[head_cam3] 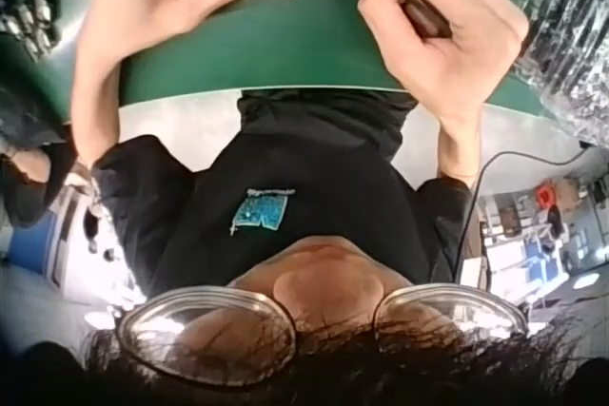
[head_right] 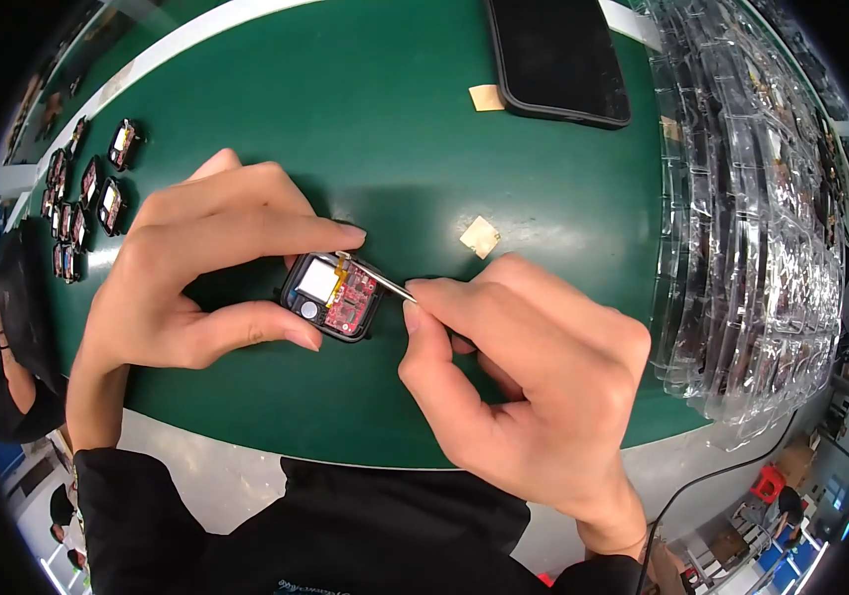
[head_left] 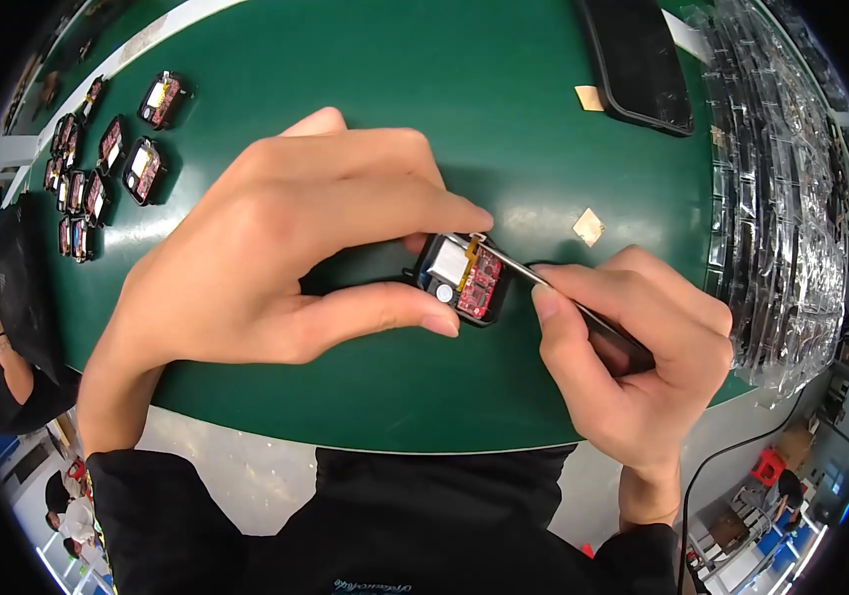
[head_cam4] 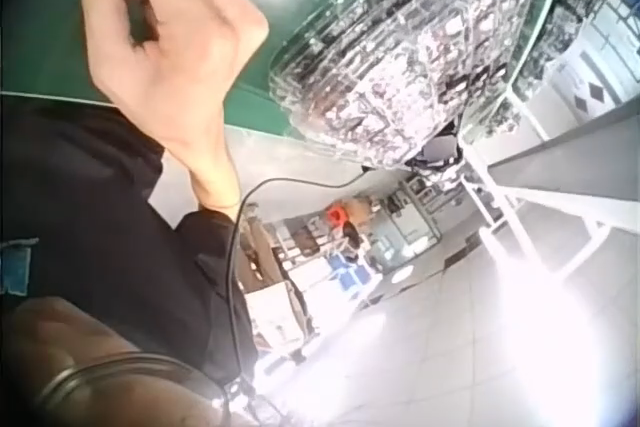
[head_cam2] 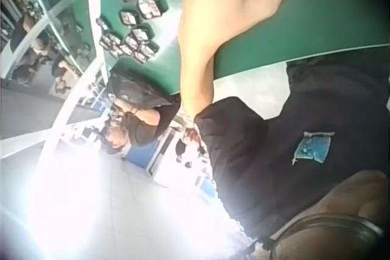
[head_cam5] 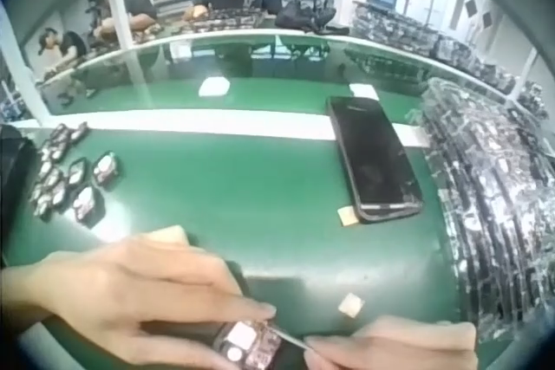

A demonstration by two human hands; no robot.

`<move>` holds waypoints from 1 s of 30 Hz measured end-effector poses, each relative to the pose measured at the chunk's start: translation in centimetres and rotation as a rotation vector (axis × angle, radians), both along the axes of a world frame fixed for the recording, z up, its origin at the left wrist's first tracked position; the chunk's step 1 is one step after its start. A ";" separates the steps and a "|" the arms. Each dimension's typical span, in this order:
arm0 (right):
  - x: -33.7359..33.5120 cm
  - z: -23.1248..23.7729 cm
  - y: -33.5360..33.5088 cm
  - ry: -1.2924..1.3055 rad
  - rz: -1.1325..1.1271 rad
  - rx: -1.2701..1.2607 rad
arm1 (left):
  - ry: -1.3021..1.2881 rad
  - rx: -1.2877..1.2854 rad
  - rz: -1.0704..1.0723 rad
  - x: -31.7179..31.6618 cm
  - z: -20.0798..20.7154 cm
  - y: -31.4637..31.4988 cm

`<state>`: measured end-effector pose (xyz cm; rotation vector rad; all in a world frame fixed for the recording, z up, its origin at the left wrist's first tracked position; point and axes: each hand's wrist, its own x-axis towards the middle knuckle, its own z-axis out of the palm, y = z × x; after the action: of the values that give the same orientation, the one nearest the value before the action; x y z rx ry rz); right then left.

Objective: The recorder is using tweezers to assemble or repair internal components of small electronic devices, likely smartwatches.

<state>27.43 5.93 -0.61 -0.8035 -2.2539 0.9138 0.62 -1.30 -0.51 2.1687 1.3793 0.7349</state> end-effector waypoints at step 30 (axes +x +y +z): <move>0.3 -0.1 -0.6 0.041 0.048 0.086 | -0.095 -0.069 -0.019 -1.2 0.1 0.3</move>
<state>27.74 5.35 -0.74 -0.6892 -2.2689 0.8414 -0.57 -0.97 -0.38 2.0633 1.3149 0.7620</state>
